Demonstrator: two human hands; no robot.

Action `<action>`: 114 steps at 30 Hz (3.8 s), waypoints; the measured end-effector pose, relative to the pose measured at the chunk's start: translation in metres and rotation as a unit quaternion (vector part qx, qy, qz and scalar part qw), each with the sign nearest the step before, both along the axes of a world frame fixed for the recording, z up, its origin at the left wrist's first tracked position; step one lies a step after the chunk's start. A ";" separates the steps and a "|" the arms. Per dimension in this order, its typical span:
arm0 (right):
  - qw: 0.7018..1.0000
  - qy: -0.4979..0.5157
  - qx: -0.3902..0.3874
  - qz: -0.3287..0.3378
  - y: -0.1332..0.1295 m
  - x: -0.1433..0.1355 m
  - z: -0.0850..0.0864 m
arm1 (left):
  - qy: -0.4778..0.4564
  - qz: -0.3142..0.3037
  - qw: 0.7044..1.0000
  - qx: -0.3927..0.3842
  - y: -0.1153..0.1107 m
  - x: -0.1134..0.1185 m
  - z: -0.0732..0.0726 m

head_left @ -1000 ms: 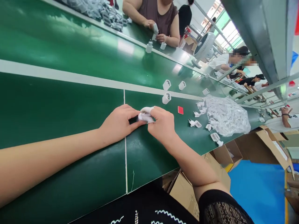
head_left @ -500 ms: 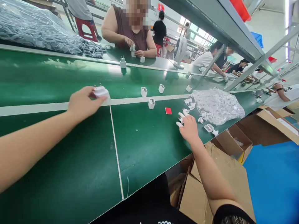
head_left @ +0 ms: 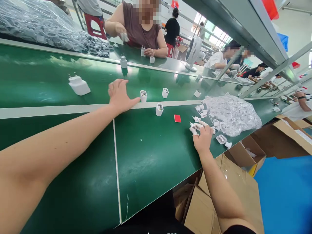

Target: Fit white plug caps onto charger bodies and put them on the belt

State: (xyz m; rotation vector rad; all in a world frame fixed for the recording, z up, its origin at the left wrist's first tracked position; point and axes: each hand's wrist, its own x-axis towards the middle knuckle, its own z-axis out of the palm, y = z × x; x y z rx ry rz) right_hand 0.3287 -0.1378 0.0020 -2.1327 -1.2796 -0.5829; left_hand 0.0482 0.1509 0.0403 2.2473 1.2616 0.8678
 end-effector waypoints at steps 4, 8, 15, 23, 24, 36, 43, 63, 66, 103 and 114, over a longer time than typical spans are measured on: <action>0.984 0.103 0.127 0.067 0.002 -0.020 0.020 | -0.007 -0.014 0.994 -0.109 0.003 0.036 -0.006; 0.895 0.368 0.181 0.172 0.010 -0.052 0.040 | -0.010 -0.018 0.994 -0.107 0.001 0.025 -0.005; 0.678 0.655 -0.013 0.334 0.042 -0.092 0.073 | -0.004 -0.074 0.991 -0.108 -0.073 -0.046 0.000; 0.601 0.697 -0.064 0.386 0.107 -0.134 0.079 | -0.030 -0.232 0.964 -0.125 -0.135 -0.077 -0.024; 0.601 0.700 -0.056 0.381 0.109 -0.138 0.076 | -0.029 -0.239 0.962 -0.132 -0.135 -0.078 -0.027; 0.784 0.488 -0.028 0.382 0.091 -0.136 0.056 | -0.086 -0.262 0.951 -0.138 -0.123 -0.075 -0.031; 0.822 0.310 -0.011 0.478 0.085 -0.144 0.057 | -0.094 -0.255 0.951 -0.147 -0.124 -0.073 -0.032; 0.884 0.250 -0.025 0.395 0.091 -0.142 0.056 | -0.099 -0.258 0.952 -0.135 -0.126 -0.071 -0.032; 0.914 0.213 0.007 0.344 0.100 -0.132 0.044 | -0.102 -0.258 0.951 -0.140 -0.125 -0.071 -0.033; 0.646 0.719 -0.044 0.253 0.116 -0.128 0.068 | -0.007 -0.063 0.993 -0.098 -0.051 -0.071 -0.017; 0.837 0.370 -0.071 0.398 0.088 -0.147 0.060 | -0.081 -0.150 0.975 -0.145 -0.134 -0.079 -0.025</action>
